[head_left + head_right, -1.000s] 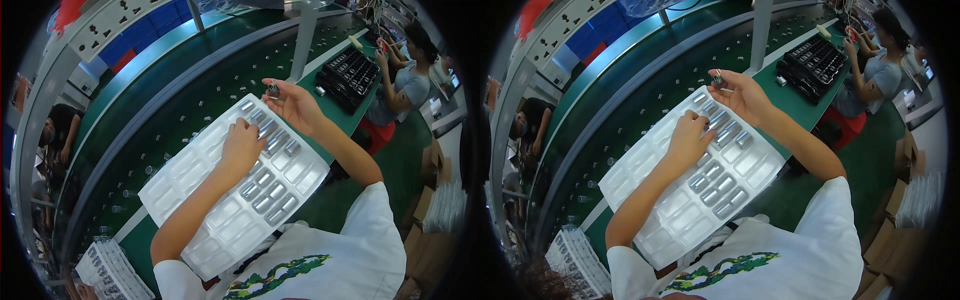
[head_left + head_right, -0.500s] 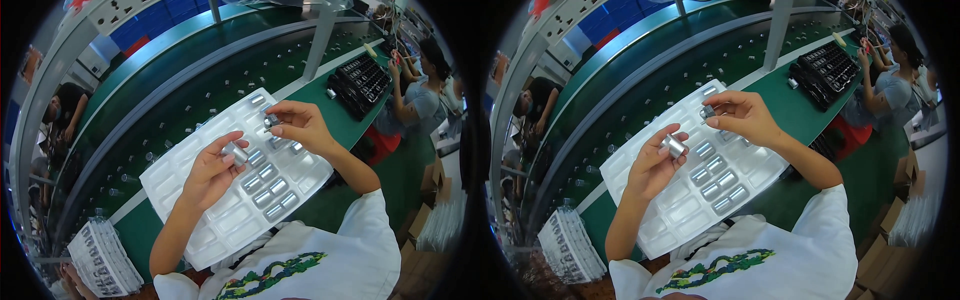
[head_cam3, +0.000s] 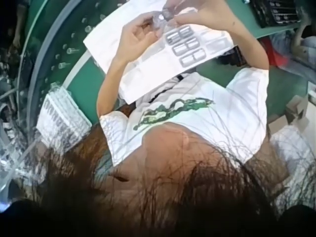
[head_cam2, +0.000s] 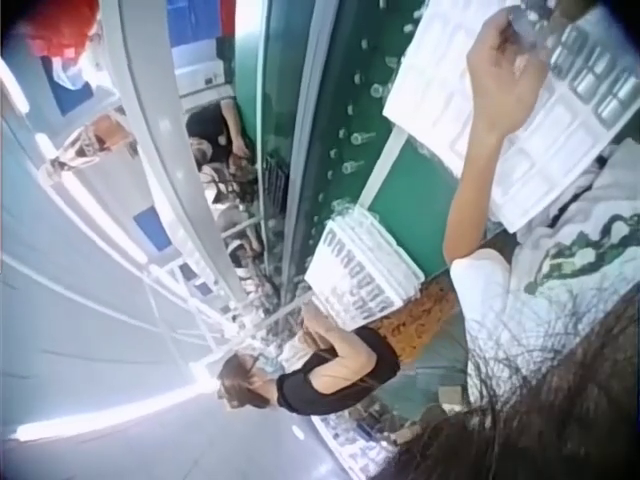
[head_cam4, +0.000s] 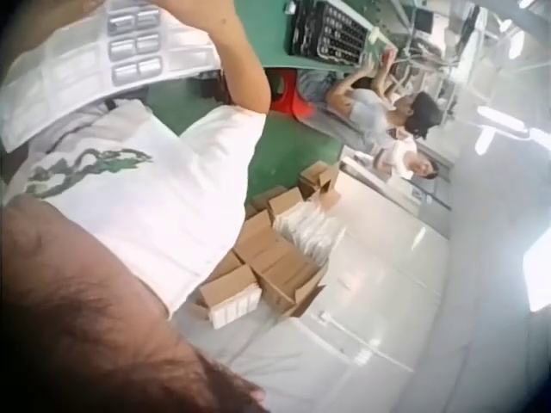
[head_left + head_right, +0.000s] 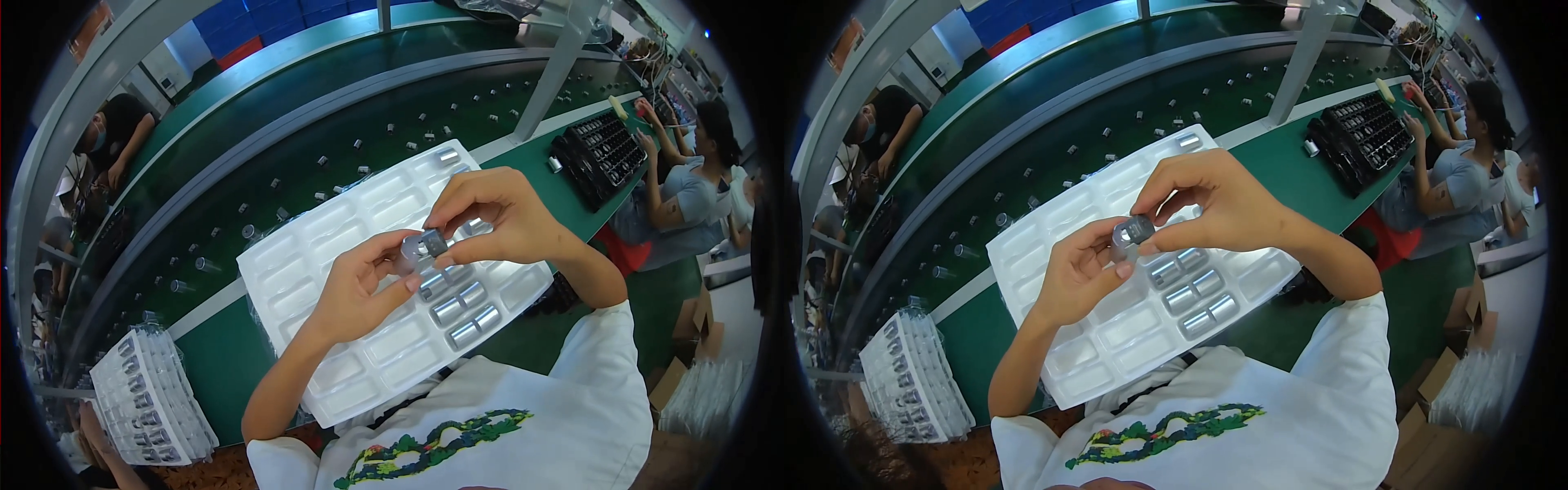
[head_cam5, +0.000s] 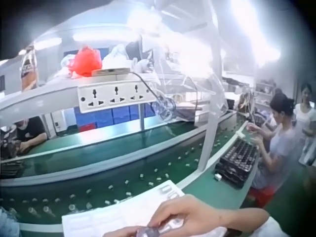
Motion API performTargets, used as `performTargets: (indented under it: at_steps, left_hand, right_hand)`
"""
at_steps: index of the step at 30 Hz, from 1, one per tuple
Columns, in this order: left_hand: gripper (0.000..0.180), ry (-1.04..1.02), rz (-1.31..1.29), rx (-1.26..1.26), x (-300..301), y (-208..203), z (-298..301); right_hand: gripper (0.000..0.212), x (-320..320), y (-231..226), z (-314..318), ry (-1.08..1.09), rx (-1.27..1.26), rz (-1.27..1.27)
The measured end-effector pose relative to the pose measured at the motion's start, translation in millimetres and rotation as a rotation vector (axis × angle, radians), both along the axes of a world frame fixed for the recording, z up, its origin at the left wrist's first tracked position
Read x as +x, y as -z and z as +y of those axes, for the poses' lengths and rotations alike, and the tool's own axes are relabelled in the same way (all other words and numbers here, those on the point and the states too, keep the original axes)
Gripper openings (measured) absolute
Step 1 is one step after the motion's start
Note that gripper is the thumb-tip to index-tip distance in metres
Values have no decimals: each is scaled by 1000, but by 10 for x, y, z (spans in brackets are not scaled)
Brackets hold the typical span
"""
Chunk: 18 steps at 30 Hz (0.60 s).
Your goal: The person assembles small electronic components into plastic trays by hand, placing them one by one into the trays.
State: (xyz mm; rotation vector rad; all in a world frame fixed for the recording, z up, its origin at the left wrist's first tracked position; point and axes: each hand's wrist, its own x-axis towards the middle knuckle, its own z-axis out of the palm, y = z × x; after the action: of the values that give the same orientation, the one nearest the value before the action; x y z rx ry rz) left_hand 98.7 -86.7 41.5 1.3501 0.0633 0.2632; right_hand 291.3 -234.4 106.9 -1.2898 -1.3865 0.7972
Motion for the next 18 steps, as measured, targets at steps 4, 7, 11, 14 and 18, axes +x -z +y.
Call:
performTargets:
  at_steps: [4, 7, 11, 14, 18]
  left_hand:
    - [50, -100, -29, 116, 14, 98, -31]
    - [45, -202, -11, 262, 5, 116, -12]
    - [40, -212, -22, 434, 19, -15, -55]
    - [38, -234, -101, 599, 39, 31, -52]
    - [35, -245, 0, 516, -182, 37, -18]
  right_hand:
    - [37, -143, -85, 37, -19, -81, -39]
    - [35, -165, -11, 52, 63, -16, -41]
    - [33, -178, -28, -22, 93, -42, -170]
    - [29, -172, -27, -68, 37, -8, -388]
    - [29, -263, 57, 136, -128, 45, -531]
